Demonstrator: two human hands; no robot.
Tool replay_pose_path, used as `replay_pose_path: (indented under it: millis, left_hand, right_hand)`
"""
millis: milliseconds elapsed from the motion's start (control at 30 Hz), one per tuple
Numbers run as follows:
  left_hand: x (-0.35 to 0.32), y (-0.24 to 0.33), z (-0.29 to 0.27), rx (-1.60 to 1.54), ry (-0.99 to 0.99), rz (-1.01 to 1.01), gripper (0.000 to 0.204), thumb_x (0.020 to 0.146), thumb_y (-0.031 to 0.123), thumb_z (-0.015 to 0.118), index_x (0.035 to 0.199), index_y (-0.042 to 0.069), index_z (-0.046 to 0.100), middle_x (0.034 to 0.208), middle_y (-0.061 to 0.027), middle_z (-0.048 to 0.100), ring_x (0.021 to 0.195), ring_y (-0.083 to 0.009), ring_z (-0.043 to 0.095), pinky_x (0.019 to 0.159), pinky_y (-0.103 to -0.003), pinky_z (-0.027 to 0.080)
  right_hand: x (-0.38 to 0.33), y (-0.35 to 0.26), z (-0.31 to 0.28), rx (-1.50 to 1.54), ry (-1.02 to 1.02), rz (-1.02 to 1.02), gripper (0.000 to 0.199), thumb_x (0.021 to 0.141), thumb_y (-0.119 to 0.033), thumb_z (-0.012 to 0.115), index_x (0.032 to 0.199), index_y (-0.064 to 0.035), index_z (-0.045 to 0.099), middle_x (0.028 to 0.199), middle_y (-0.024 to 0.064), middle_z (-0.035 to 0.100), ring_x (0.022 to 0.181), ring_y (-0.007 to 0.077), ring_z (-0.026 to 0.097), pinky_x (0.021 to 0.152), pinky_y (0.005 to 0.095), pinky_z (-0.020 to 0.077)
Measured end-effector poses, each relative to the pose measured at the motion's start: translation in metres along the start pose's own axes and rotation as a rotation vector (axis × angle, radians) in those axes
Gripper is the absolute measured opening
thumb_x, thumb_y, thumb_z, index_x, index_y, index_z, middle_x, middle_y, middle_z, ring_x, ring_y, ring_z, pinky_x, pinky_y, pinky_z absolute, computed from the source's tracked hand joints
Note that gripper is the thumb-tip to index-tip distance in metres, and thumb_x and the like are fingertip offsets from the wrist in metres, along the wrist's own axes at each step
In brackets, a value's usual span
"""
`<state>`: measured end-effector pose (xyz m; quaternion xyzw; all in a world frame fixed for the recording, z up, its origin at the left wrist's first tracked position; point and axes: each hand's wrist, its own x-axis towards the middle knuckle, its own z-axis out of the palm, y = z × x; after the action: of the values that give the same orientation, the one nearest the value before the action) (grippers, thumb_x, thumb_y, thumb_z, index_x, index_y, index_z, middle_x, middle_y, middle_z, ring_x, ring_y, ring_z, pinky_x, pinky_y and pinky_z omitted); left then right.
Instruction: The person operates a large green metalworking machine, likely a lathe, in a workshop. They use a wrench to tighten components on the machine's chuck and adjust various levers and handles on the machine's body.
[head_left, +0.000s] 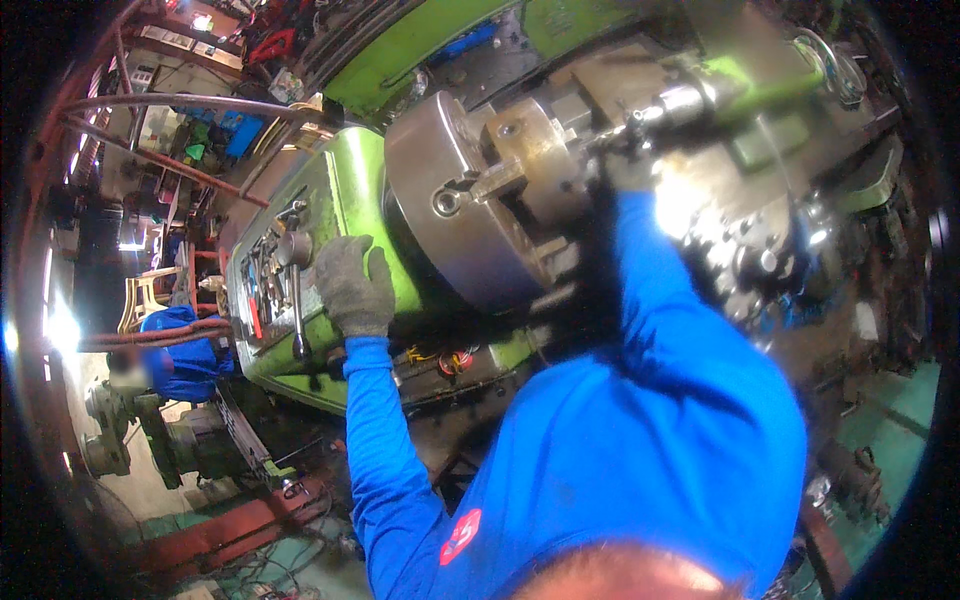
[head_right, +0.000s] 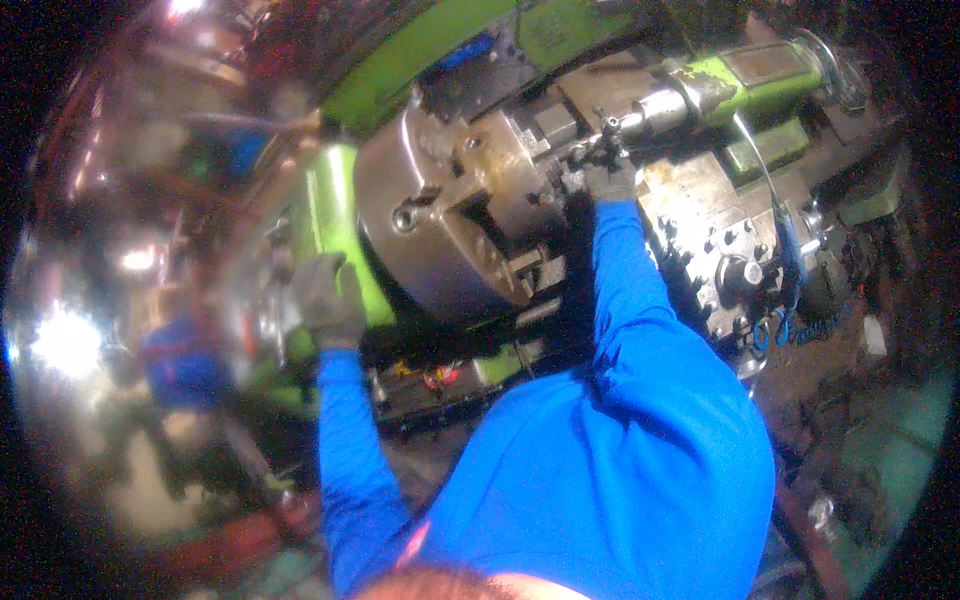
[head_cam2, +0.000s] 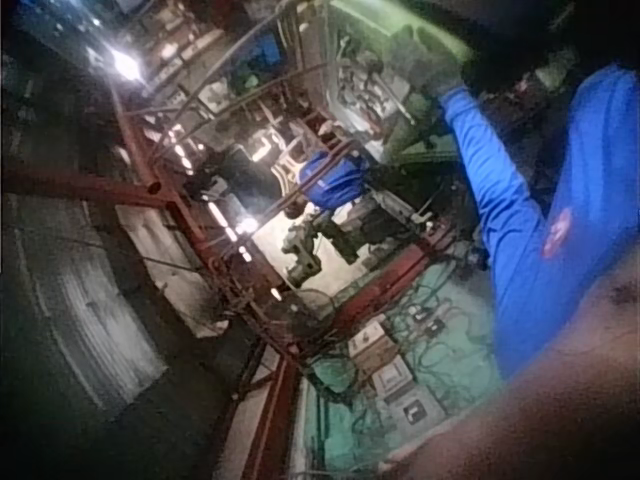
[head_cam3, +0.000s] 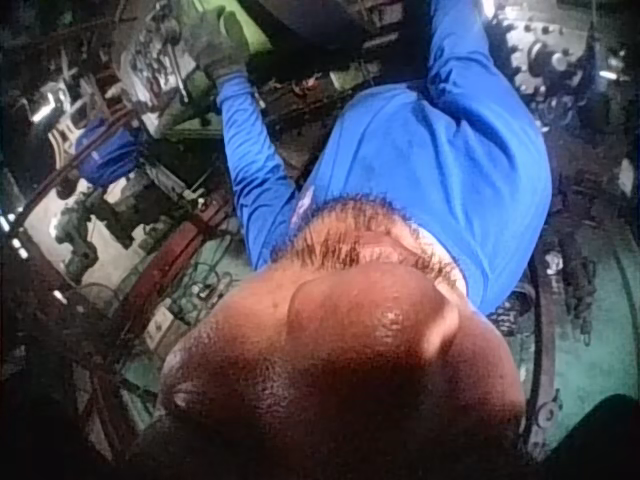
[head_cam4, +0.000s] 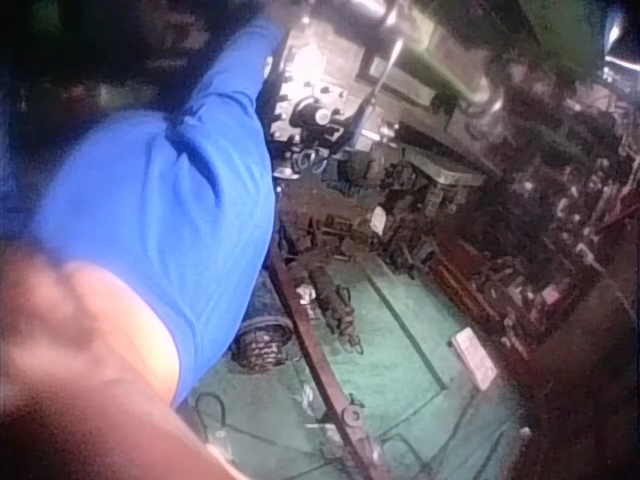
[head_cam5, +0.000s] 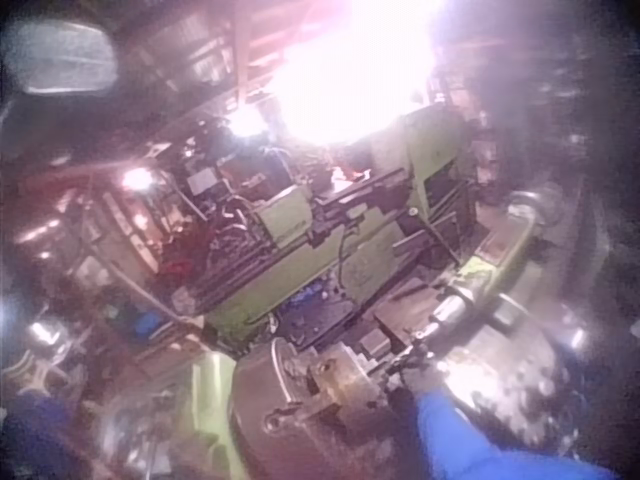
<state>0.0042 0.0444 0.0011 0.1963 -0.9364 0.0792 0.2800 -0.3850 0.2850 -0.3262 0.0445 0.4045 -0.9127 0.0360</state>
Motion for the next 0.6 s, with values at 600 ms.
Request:
replay_pose_path:
  millis: [600]
  left_hand:
    - [-0.004,-0.004,-0.004,0.0,-0.024,-0.001,0.022,0.084,0.02,0.072,0.101,0.006,0.072,0.106,-0.0165,0.069,0.111,-0.0379,0.062,0.1,-0.052,0.046]
  right_hand:
    - [-0.017,0.006,0.017,-0.272,0.062,-0.153,0.031,0.098,-0.016,0.049,0.118,0.0007,0.065,0.112,0.0152,0.07,0.105,0.0256,0.067,0.095,0.0379,0.0547]
